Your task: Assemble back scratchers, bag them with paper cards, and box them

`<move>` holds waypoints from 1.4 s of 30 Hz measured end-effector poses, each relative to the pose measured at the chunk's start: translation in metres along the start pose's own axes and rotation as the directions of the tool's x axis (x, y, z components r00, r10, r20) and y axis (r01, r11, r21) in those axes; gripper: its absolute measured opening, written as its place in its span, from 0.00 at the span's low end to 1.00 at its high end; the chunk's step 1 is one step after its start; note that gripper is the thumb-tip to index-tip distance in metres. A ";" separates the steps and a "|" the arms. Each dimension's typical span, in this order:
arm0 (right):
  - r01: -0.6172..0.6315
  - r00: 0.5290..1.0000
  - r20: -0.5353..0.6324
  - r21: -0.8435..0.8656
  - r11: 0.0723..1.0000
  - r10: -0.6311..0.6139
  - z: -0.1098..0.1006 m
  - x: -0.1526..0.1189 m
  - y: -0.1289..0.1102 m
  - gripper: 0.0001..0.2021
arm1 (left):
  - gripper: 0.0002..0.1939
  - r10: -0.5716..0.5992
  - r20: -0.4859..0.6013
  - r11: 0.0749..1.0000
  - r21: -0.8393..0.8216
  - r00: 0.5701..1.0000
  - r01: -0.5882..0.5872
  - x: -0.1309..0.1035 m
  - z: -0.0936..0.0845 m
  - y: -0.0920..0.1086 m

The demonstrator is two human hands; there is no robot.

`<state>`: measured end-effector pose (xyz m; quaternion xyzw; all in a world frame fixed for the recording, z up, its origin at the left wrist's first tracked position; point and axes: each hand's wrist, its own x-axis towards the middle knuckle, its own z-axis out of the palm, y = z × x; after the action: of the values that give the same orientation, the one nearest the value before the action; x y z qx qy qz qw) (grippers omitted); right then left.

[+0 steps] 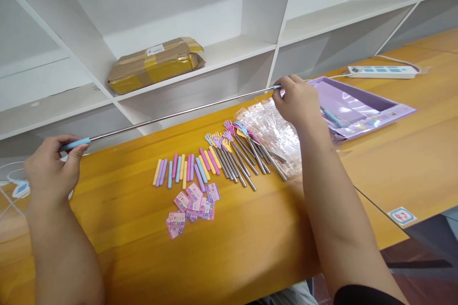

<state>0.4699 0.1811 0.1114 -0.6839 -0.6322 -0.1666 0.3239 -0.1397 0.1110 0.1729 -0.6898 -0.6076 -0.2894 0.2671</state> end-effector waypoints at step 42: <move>0.623 0.651 0.371 0.236 0.746 -0.662 0.012 -0.061 -0.166 0.10 | 0.14 0.346 0.518 0.909 -0.391 0.782 -0.144 -0.050 0.037 0.167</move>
<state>0.2976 0.1413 0.1021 -0.4198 -0.8948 -0.0866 0.1248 0.0243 0.0842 0.1083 -0.8531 -0.5060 -0.1264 -0.0131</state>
